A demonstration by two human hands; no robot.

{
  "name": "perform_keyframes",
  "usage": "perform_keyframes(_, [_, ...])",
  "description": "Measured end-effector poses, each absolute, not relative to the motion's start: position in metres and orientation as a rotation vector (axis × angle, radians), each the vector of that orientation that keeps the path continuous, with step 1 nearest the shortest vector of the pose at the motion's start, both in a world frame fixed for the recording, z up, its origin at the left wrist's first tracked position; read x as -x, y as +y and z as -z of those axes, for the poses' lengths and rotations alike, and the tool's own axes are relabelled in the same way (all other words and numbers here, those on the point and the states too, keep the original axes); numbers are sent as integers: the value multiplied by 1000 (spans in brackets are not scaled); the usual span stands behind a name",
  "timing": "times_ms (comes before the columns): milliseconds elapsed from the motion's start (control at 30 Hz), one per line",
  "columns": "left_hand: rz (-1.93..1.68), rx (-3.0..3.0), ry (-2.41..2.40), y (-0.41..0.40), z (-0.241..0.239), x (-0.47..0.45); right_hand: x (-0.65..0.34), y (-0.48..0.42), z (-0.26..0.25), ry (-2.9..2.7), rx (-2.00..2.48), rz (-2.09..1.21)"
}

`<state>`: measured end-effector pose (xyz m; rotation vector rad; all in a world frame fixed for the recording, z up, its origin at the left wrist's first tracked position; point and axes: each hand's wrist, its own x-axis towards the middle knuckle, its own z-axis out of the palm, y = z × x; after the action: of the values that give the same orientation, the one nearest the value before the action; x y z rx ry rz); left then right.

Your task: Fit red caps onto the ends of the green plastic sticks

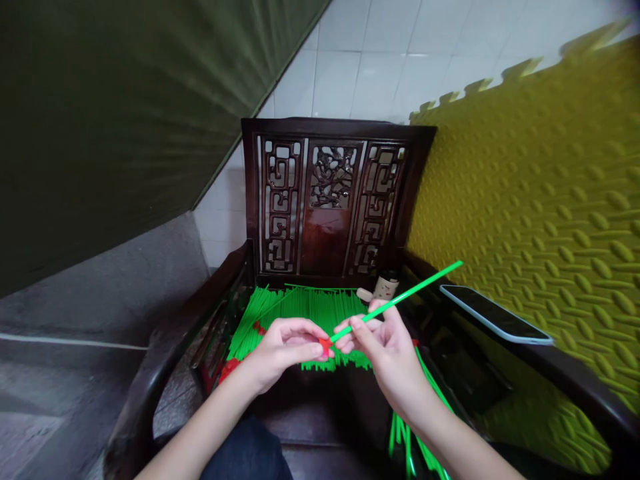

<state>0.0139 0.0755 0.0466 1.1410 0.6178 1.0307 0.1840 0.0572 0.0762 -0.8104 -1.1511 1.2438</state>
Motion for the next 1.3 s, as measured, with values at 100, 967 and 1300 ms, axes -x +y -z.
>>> perform_keyframes(100, [-1055,-1127,598,74,-48,-15,-185,56,-80,-1122,794,-1319])
perform_keyframes(967, [-1163,-1078,629,72,-48,-15,-166,37,-78,-1353,734,-974])
perform_keyframes(1300, [-1190,-1046,621,70,-51,-15,-160,44,-76,-1087,741,-1244])
